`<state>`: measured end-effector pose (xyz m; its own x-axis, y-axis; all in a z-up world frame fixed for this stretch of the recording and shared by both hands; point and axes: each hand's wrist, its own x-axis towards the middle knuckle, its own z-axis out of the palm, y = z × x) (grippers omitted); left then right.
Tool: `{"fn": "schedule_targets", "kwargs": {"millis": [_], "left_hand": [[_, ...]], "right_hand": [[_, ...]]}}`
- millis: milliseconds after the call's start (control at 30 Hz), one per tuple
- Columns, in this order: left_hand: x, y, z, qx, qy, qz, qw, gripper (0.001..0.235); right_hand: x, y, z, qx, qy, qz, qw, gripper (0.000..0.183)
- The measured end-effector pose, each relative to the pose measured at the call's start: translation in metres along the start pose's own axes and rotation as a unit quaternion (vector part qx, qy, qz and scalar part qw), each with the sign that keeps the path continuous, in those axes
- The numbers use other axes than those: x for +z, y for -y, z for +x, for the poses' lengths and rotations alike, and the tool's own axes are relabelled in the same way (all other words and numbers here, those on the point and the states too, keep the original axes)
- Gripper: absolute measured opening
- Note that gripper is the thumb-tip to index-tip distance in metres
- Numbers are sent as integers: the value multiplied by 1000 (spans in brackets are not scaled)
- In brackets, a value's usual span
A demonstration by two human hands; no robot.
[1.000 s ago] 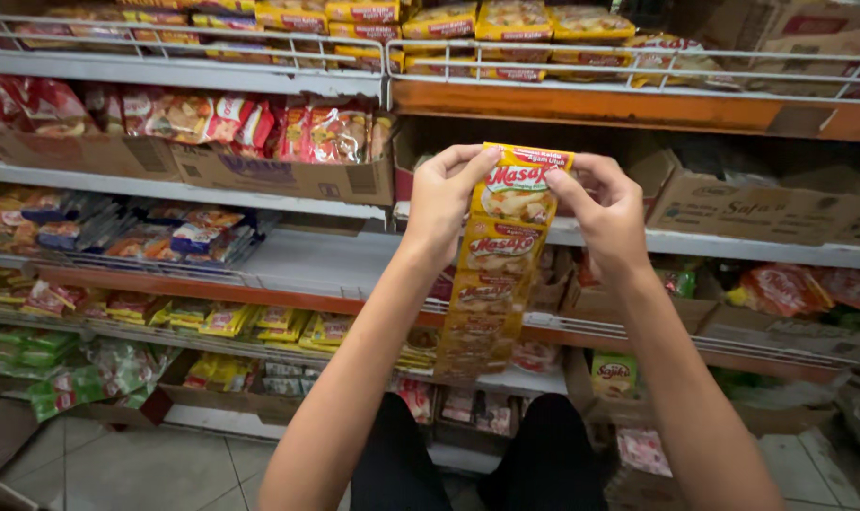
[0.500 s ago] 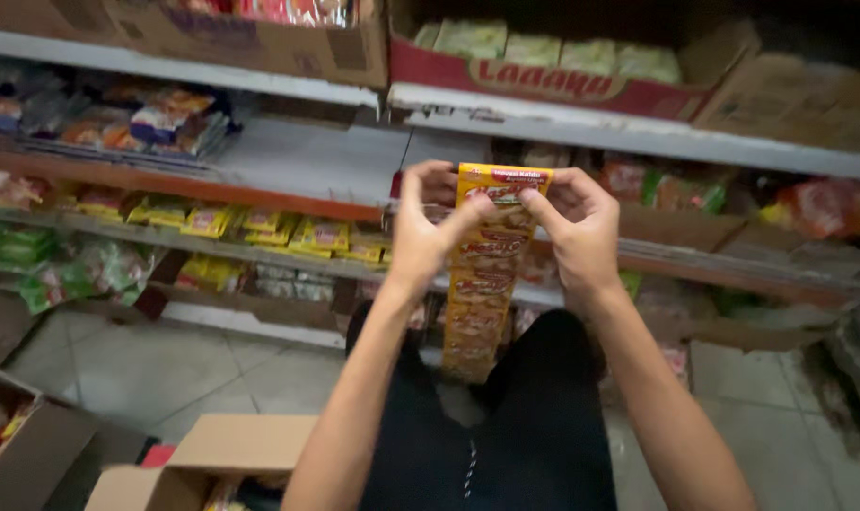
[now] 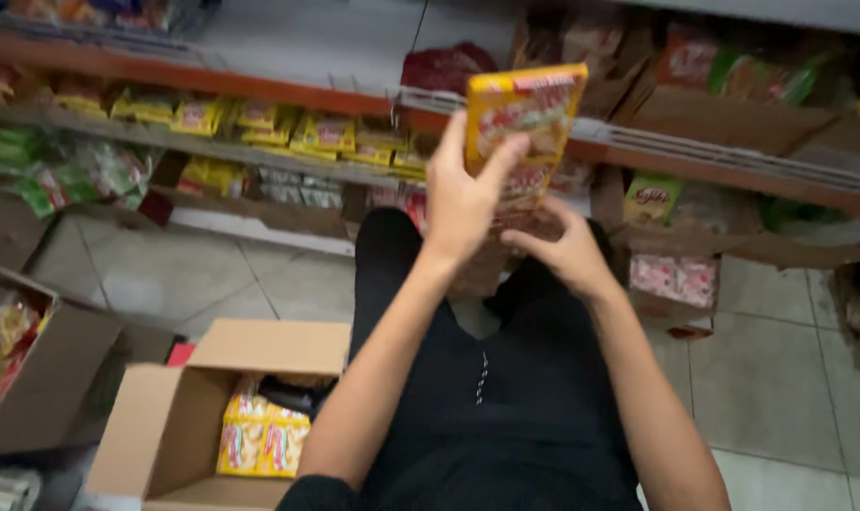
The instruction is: The person sits on the floor and repeatedly picks up yellow snack packets from a cardboard box. They scan each packet with a handheld barcode scanner, then stack the scanned packets on their lap. After accumulating a stack, they place the packets onto a nearby shelf. This cycle repeats throughout the clip.
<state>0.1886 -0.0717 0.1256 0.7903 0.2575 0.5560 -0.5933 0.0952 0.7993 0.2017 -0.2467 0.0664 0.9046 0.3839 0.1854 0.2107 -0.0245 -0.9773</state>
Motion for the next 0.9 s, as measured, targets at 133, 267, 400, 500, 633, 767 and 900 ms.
{"fn": "schedule_targets", "kwargs": {"millis": [133, 267, 400, 500, 633, 767, 900], "left_hand": [[-33, 29, 15, -6, -47, -69, 997, 38], [-67, 80, 3, -202, -45, -153, 966, 56], [-71, 99, -28, -65, 60, 67, 994, 37], [-67, 66, -54, -63, 91, 48, 993, 30], [-55, 21, -68, -35, 153, 14, 987, 40], [-33, 24, -72, -74, 54, 56, 994, 33], [-33, 37, -69, -70, -32, 27, 997, 33]], "right_hand": [[-3, -24, -22, 13, -7, -13, 1000, 27], [-3, 1, -39, -152, -19, -126, 980, 23], [4, 35, -34, -218, -29, -57, 974, 18], [9, 37, -30, -193, -51, 18, 980, 16], [21, 30, -21, -182, -109, 56, 976, 17], [32, 34, -14, -152, -92, 229, 957, 24], [18, 19, -24, -99, -125, 244, 957, 20]]}}
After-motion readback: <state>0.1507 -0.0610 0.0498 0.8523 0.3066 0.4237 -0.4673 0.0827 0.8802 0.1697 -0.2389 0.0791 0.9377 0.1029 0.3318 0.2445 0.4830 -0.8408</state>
